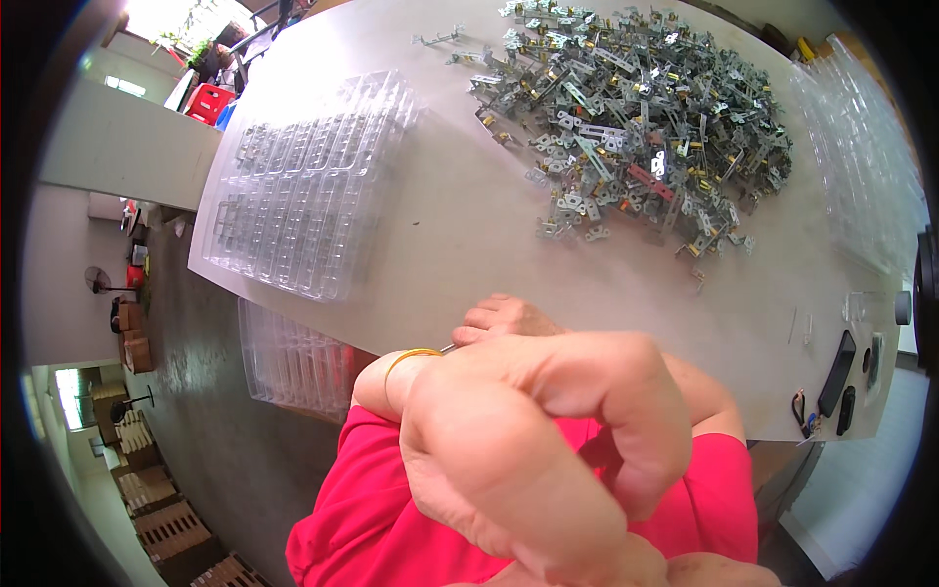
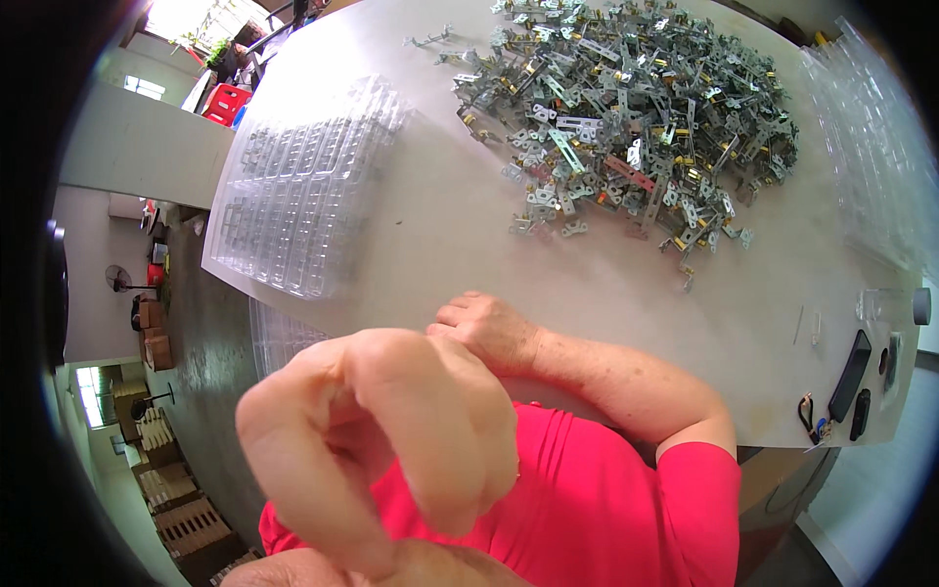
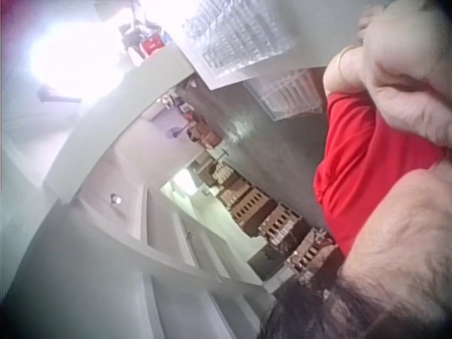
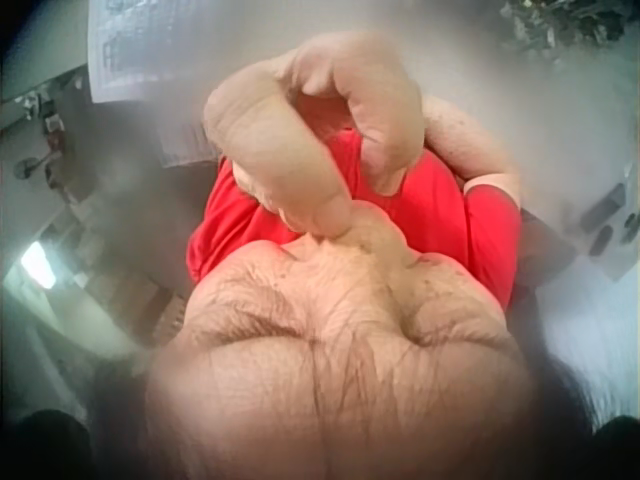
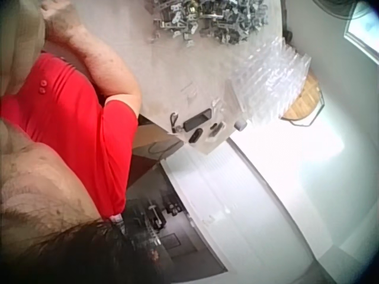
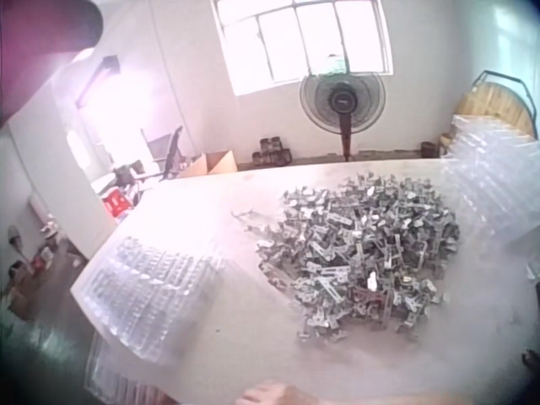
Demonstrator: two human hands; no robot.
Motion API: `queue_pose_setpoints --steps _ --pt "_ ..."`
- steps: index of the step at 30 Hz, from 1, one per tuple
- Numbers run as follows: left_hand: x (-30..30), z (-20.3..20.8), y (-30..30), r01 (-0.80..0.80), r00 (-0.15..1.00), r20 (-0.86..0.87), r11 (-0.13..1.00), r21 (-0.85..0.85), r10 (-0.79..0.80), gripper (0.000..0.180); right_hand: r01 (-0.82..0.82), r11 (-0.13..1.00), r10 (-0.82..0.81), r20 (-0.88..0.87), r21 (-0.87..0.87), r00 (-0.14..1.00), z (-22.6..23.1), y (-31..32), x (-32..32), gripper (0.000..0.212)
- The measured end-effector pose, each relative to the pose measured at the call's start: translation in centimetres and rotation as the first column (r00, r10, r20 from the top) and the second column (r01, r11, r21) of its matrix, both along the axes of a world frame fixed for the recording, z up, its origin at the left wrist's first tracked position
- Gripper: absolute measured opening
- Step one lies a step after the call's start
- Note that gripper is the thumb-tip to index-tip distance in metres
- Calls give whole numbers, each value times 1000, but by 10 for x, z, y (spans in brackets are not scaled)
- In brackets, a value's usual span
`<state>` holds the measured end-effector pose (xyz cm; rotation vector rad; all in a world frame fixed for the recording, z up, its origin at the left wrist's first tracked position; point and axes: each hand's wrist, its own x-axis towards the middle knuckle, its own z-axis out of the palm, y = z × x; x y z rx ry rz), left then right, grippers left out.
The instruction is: The person assembles metal components by hand, fitting small parts together and placing the assembled pieces into compartments of a clear plastic tray.
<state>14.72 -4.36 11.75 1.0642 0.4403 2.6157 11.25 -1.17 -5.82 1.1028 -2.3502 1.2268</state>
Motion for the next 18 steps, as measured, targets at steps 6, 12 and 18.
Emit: queue_pose_setpoints --steps 6,12,18 --pt "-50 3 -26 81 974 -196 984 -160 -112 18 71 997 -71 14 43 997 -18 10 -1 12" --pt "-95 -27 -45 -444 868 -439 757 -479 230 5 113 989 -123 -112 -93 986 -17 0 0 9" --pt "-204 -120 -19 -800 543 -799 -129 -585 259 17 69 997 -68 -30 32 997 -14 7 2 8"
